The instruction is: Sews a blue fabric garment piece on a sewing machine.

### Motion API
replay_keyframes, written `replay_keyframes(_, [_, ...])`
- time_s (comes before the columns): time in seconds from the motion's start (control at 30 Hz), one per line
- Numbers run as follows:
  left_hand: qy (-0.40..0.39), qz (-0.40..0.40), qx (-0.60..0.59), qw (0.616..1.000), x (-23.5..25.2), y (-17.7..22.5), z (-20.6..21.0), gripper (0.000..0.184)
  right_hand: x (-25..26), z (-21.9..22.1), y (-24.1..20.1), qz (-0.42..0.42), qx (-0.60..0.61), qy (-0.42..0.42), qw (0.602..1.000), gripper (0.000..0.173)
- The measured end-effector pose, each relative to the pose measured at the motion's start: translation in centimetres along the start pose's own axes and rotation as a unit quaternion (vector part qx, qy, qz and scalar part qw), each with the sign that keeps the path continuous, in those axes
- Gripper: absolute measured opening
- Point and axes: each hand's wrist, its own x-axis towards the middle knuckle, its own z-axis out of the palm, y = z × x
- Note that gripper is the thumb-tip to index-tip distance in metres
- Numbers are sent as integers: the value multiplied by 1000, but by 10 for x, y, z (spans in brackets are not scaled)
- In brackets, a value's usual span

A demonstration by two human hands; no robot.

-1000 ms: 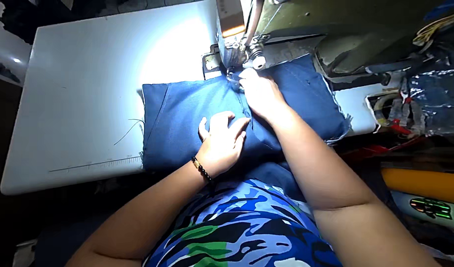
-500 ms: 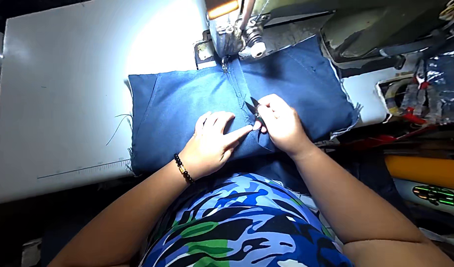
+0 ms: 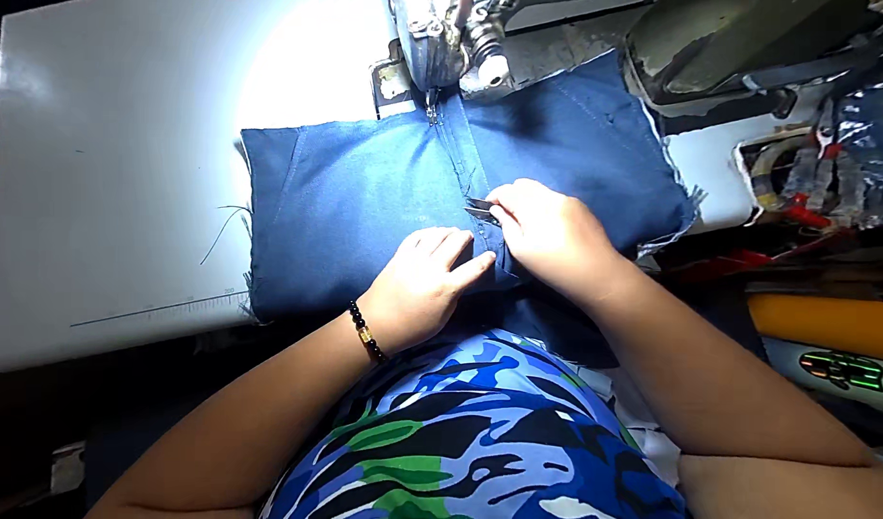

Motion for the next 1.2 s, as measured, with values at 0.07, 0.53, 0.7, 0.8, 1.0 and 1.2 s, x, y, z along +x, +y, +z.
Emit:
replay_keyframes(0.07, [-1, 1, 7, 1000, 2, 2, -1, 38, -1, 3, 4, -69, -104, 3, 992, 22])
replay_keyframes(0.53, [98, 42, -40, 993, -1, 1, 17, 21, -14, -8, 14, -141, -163, 24, 976, 28])
replay_keyframes(0.7, [107, 50, -36, 992, -2, -1, 18, 20, -10, -6, 12, -155, -172, 20, 973, 29])
replay_keyframes(0.8, [110, 48, -38, 992, -3, -2, 19, 19, -9, -5, 11, -162, -168, 16, 972, 29])
replay_keyframes(1.0, [118, 50, -37, 991, -4, -2, 20, 19, -8, -5, 11, -176, -172, 15, 969, 29])
replay_keyframes(1.2, [122, 52, -47, 990, -5, -3, 20, 19, -6, -5, 11, -182, -174, 7, 968, 27])
